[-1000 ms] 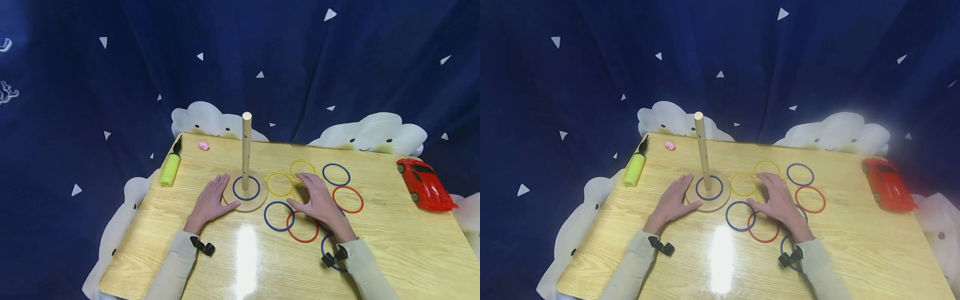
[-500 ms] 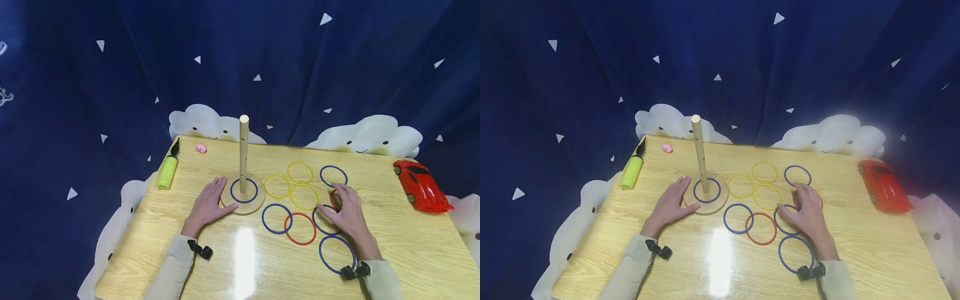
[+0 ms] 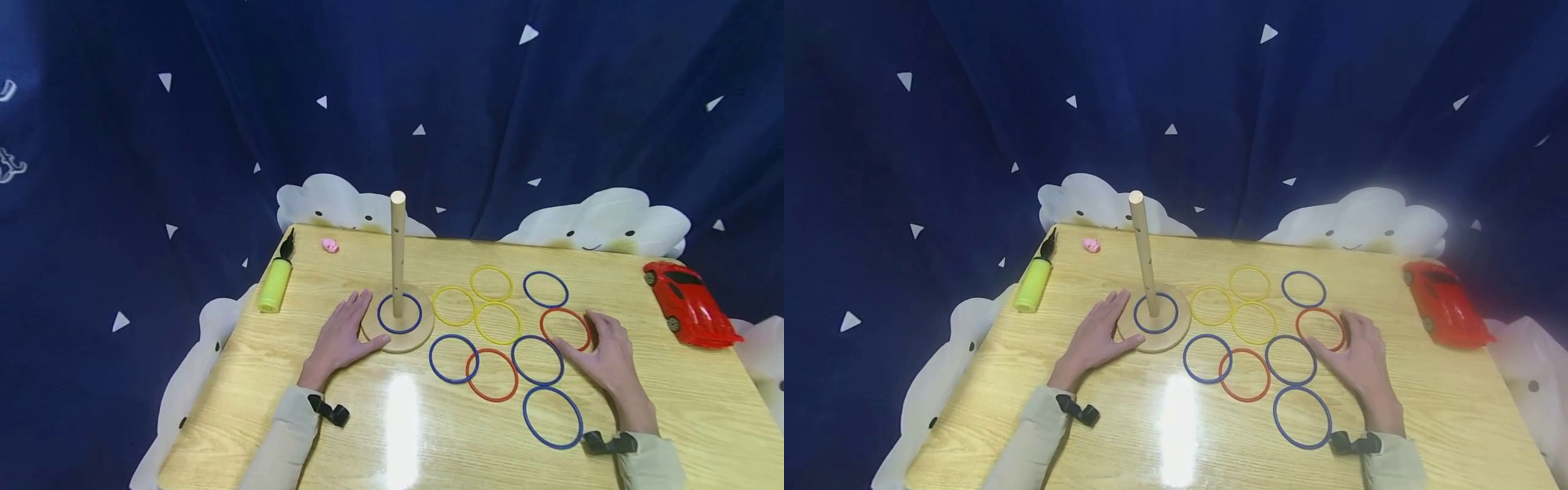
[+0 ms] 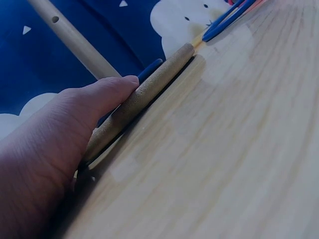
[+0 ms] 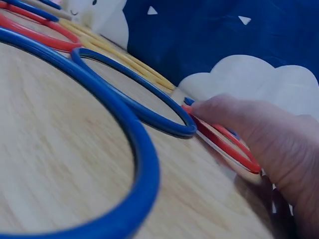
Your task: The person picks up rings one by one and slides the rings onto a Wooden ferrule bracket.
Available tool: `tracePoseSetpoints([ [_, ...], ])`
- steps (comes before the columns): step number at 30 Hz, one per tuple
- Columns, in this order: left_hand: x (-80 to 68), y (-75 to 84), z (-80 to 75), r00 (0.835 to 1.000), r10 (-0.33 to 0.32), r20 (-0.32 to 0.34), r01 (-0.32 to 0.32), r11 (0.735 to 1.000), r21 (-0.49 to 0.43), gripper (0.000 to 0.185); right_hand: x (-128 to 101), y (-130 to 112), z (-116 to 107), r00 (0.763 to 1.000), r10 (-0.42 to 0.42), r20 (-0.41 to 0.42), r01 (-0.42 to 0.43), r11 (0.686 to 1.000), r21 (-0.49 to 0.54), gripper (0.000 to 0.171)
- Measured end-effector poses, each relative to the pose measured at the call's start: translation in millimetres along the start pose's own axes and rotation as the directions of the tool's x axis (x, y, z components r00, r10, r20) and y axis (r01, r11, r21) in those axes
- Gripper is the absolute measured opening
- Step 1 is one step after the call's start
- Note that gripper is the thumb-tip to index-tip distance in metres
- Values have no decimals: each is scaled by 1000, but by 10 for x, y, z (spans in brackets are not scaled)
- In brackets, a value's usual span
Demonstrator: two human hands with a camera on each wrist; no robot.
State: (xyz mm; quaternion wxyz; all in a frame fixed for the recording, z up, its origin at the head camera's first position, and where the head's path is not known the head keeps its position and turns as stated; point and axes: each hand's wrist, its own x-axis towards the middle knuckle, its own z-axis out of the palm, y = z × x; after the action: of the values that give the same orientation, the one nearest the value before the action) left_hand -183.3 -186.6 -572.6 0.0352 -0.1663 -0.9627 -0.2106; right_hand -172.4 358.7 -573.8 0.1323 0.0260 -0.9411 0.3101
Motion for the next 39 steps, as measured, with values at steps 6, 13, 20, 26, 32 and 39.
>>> tracePoseSetpoints([
  [6,1,-3,21,1000,-4,-6,4,1000,-6,109,6,64,-7,1000,-6,22,7,999,-45,95],
  [13,-19,-2,22,1000,-14,-2,14,1000,-2,110,-2,61,17,1000,-10,12,11,997,-72,85],
  [20,-11,14,22,1000,-4,-11,3,1000,-15,109,-16,32,-14,1000,11,-2,-11,997,-77,85],
  [26,-5,11,21,1000,-10,-3,10,1000,-11,111,-11,38,-17,999,41,-2,-41,996,-83,89],
  [32,10,9,58,1000,-5,1,5,1000,-5,110,-10,62,-38,998,58,-21,-60,992,-107,88],
  [39,15,-18,68,1000,6,-21,-6,1000,4,110,2,76,-49,998,62,-5,-62,991,-115,89],
])
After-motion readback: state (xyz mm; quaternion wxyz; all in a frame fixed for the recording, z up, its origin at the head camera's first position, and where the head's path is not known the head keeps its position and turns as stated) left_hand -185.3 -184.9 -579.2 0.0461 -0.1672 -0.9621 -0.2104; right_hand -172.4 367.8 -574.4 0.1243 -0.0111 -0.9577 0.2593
